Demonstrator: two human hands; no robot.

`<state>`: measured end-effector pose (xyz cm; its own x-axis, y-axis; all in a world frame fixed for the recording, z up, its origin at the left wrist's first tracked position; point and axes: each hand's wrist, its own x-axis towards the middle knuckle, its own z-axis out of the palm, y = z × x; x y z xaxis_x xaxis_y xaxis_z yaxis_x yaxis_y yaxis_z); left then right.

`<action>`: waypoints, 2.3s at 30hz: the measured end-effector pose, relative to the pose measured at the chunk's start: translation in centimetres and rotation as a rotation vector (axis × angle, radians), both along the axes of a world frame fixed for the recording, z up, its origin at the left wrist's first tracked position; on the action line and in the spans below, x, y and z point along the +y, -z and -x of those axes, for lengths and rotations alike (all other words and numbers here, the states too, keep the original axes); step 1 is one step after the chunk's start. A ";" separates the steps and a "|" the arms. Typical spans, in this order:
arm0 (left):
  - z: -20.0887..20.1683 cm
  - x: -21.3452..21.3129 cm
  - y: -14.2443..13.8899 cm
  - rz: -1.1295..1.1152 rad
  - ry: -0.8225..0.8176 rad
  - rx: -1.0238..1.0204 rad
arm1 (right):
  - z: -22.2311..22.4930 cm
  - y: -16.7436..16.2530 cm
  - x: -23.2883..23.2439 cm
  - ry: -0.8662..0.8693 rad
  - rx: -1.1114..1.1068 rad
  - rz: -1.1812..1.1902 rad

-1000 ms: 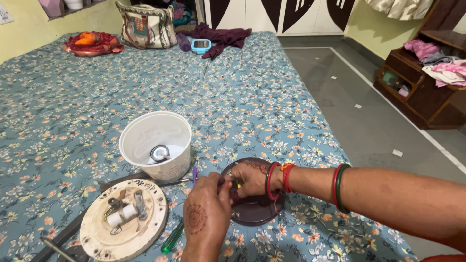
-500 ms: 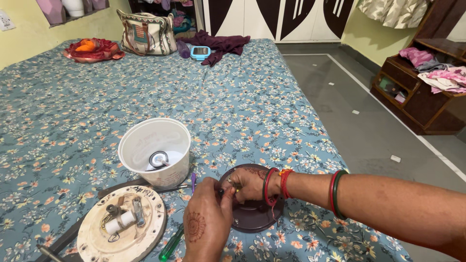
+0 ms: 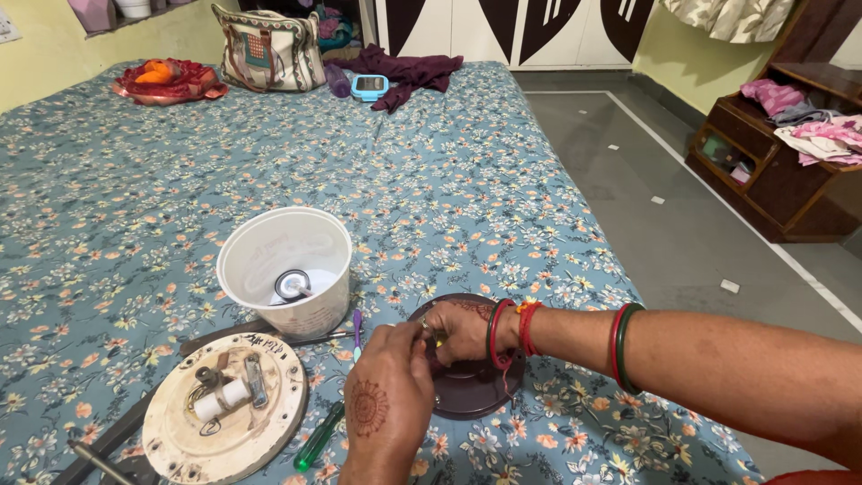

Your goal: The person uses a screwdriver to tighten screws on a circular electrical component, likely a ceiling fan motor base, while seated on a bed. They manipulate wires and adjust the component with both hands, using tools laid out on the bed.

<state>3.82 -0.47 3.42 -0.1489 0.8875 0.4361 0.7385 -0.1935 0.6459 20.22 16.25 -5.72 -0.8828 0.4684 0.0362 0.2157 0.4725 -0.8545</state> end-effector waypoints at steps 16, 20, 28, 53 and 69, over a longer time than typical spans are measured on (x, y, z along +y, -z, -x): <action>0.5 -0.5 -0.7 -0.074 -0.011 0.050 | 1.2 -5.3 -2.3 0.163 -0.283 0.041; 0.4 -0.5 -1.1 0.011 -0.057 0.039 | 1.2 -3.6 -1.6 0.066 -0.137 0.086; 0.6 -0.1 -0.3 -0.025 0.012 0.068 | 1.2 -6.0 -3.0 0.000 -0.143 0.069; 0.5 0.1 0.1 -0.143 0.086 -0.042 | 0.5 -1.9 -0.6 0.045 -0.104 0.122; 1.0 0.3 0.1 -0.096 0.145 -0.017 | 0.5 -1.7 -0.8 0.033 -0.091 0.130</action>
